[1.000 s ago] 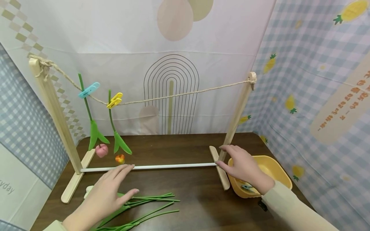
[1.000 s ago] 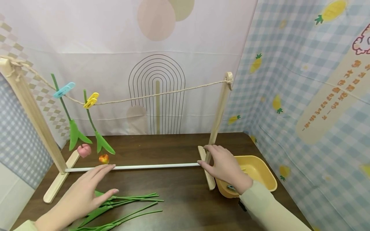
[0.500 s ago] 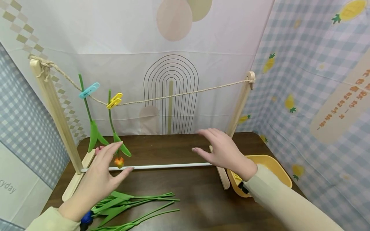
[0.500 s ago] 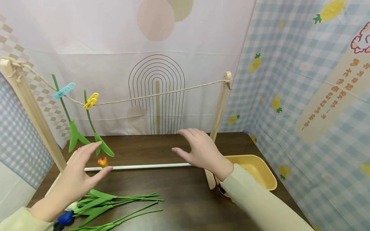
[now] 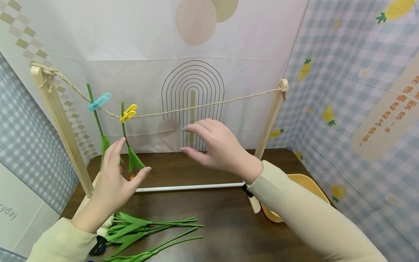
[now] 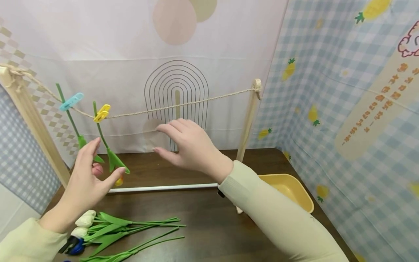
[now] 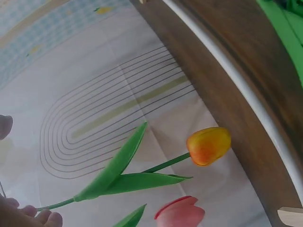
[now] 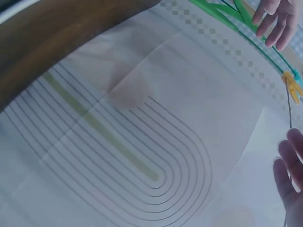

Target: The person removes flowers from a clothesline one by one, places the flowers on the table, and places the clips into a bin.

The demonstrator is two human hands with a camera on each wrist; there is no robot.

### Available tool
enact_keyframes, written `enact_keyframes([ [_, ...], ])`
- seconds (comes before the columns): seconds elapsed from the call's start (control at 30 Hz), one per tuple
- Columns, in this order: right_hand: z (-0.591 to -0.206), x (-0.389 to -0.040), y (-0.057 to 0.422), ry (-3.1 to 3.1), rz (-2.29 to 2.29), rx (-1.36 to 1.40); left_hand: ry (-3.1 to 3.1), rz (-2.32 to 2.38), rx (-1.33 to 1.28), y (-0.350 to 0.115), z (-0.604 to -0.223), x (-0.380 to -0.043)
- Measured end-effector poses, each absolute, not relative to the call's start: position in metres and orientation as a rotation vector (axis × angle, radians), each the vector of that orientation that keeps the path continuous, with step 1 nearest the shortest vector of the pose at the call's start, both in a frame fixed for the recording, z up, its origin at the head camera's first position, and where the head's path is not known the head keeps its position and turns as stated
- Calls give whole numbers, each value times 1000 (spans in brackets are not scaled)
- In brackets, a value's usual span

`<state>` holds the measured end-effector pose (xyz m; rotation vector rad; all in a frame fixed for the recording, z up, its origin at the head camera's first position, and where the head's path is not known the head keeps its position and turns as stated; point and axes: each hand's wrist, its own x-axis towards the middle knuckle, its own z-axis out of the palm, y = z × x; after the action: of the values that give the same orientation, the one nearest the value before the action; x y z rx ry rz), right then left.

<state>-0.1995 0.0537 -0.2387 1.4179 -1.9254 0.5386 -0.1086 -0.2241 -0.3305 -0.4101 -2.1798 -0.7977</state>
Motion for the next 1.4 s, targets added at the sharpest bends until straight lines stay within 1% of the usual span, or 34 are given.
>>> enact_keyframes([
  [0.27, -213, -201, 12, -1775, 496, 1492, -2321, -927, -221, -228, -319, -114],
  [0.43, -200, -203, -9, -1741, 463, 1492, -2402, -999, -144, -231, -314, -116],
  [0.83, -198, -209, -45, -1904, 301, 1322, -2442, -1060, -139, -231, -309, -122],
  [1.4, -198, -206, -67, -2109, 80, 1221, -2336, -1045, -243, -232, -313, -125],
])
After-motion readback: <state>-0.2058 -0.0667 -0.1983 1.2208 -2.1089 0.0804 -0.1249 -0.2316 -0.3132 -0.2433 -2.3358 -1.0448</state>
